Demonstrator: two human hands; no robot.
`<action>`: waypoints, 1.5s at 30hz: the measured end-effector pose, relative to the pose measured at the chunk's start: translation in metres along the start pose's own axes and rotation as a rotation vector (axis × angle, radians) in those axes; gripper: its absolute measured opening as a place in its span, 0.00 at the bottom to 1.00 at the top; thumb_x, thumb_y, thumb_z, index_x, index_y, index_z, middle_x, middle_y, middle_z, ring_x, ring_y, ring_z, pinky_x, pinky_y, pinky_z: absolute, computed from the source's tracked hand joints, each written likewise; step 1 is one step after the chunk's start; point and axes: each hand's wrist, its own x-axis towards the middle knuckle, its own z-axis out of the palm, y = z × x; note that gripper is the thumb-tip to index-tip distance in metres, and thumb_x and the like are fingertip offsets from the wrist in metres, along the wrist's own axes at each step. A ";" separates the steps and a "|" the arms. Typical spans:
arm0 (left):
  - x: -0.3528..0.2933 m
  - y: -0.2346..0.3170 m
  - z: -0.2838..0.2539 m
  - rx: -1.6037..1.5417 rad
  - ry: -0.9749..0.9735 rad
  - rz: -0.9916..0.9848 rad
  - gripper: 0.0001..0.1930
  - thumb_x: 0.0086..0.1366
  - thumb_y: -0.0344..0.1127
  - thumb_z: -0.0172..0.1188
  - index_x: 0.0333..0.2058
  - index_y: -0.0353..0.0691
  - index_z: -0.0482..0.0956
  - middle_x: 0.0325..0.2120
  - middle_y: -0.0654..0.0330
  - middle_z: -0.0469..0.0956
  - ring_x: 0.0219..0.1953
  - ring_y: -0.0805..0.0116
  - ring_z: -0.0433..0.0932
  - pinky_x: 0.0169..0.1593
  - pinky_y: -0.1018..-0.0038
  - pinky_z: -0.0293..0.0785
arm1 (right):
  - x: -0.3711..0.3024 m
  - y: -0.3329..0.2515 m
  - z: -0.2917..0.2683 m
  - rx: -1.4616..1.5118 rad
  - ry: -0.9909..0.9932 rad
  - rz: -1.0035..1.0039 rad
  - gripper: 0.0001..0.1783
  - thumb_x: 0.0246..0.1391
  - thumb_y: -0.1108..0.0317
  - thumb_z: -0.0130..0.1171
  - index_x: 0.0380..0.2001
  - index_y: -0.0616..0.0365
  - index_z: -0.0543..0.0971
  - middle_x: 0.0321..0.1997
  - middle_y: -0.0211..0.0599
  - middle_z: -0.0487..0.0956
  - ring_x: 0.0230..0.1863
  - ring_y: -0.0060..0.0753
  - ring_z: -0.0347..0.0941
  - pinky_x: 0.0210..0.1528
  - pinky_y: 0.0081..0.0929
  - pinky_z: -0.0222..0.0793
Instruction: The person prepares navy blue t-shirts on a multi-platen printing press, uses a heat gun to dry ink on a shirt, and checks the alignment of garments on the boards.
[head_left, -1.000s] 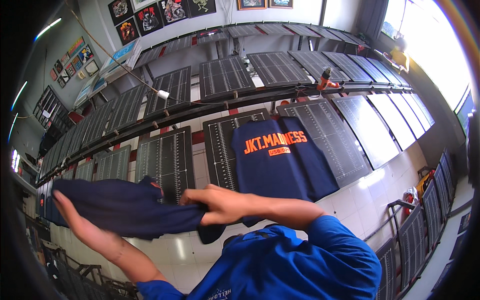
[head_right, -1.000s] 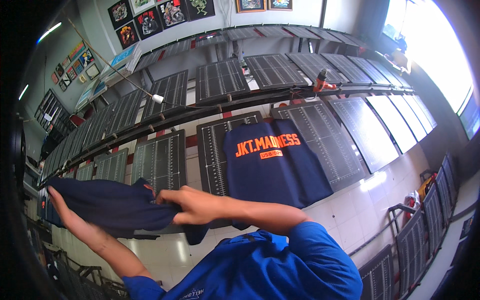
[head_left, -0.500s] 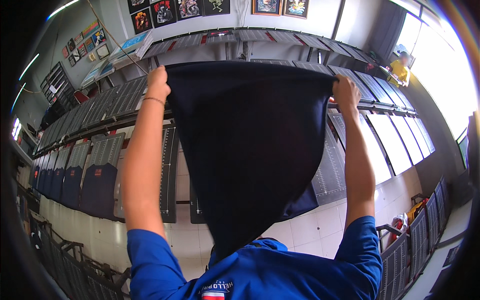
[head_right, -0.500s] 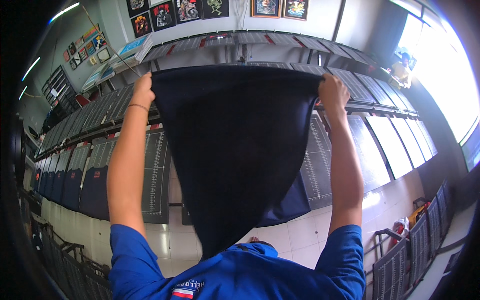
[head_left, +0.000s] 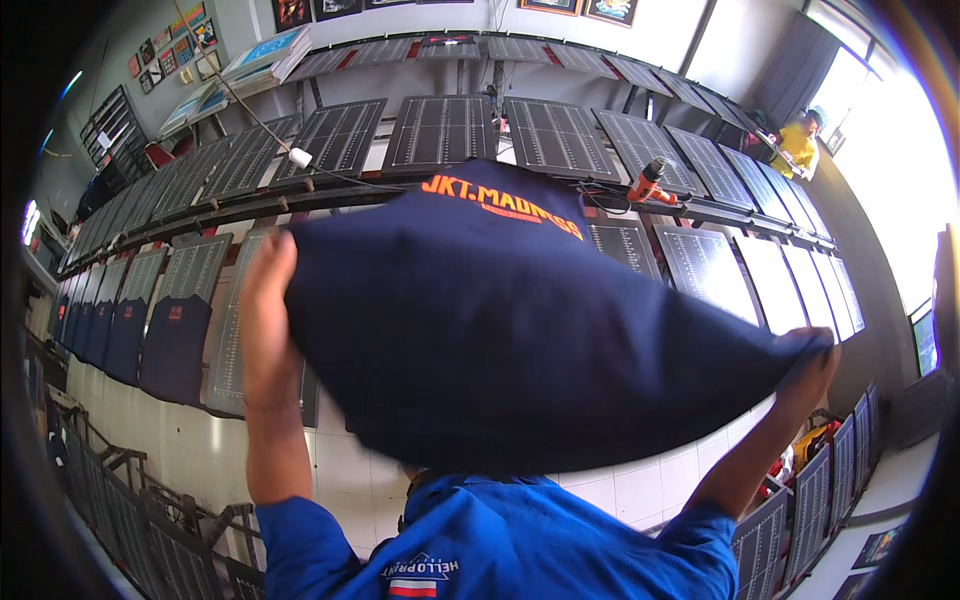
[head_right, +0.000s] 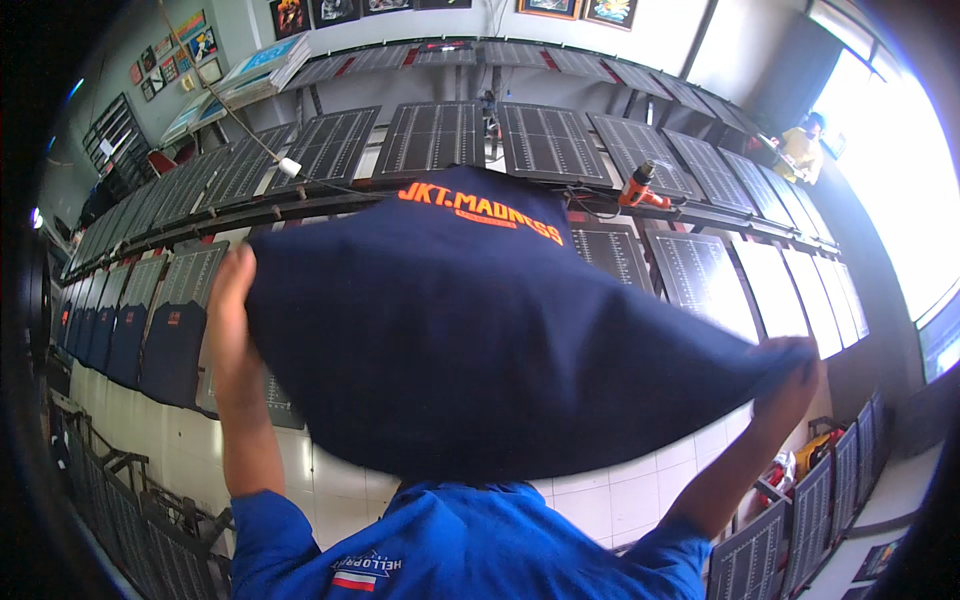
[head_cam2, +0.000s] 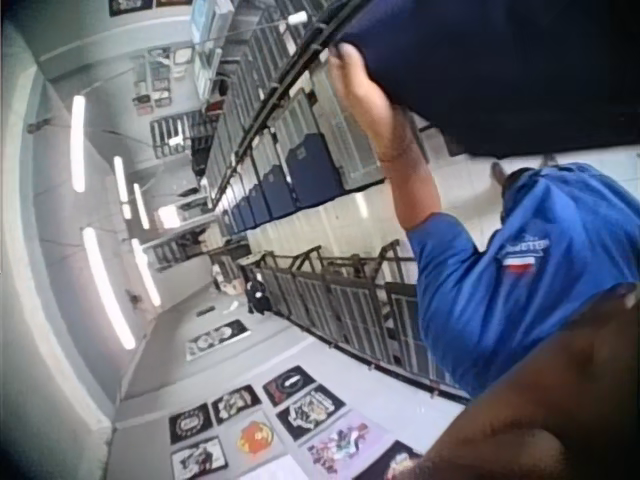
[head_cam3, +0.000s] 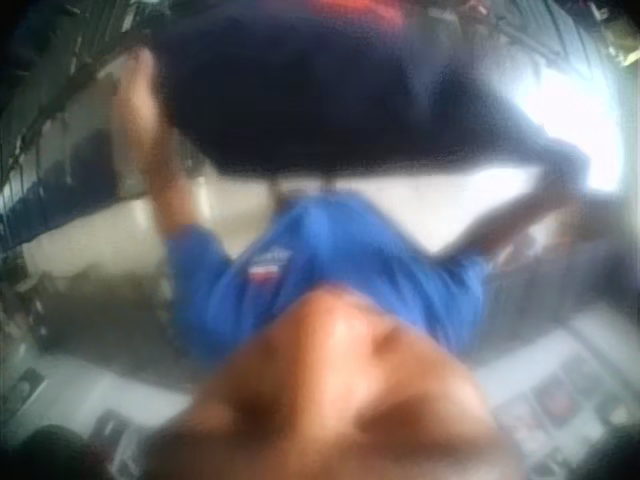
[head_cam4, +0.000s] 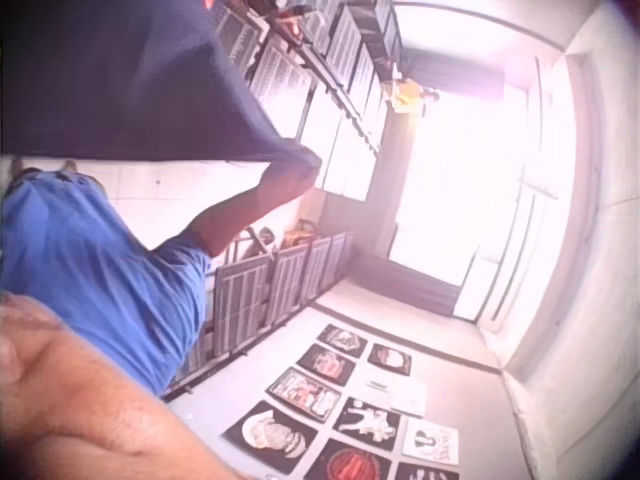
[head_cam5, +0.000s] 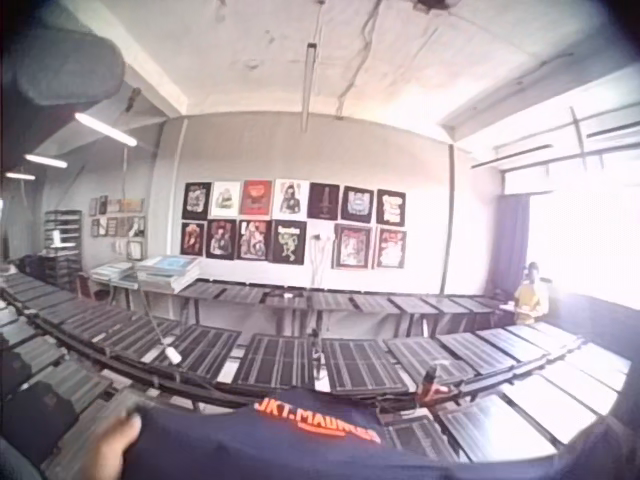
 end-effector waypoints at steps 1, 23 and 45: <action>-0.013 -0.027 -0.006 0.179 0.019 0.073 0.16 0.71 0.40 0.49 0.49 0.35 0.74 0.44 0.60 0.76 0.46 0.74 0.74 0.52 0.75 0.69 | -0.025 0.017 -0.010 0.144 -0.177 -0.007 0.21 0.63 0.51 0.53 0.27 0.59 0.72 0.21 0.37 0.74 0.22 0.32 0.71 0.29 0.35 0.73; -0.211 -0.331 -0.205 0.784 0.174 -0.391 0.04 0.63 0.29 0.50 0.34 0.34 0.67 0.25 0.61 0.68 0.28 0.72 0.66 0.34 0.72 0.66 | -0.264 0.214 -0.055 -0.054 -0.972 1.206 0.14 0.58 0.67 0.58 0.35 0.72 0.78 0.31 0.36 0.77 0.36 0.25 0.75 0.40 0.24 0.78; -0.066 -0.127 -0.219 -0.265 -0.030 -0.213 0.39 0.45 0.49 0.76 0.52 0.32 0.72 0.44 0.54 0.78 0.48 0.60 0.78 0.52 0.62 0.75 | -0.181 0.140 0.057 0.865 -0.556 0.544 0.40 0.35 0.68 0.65 0.56 0.73 0.69 0.57 0.56 0.72 0.58 0.52 0.69 0.62 0.46 0.65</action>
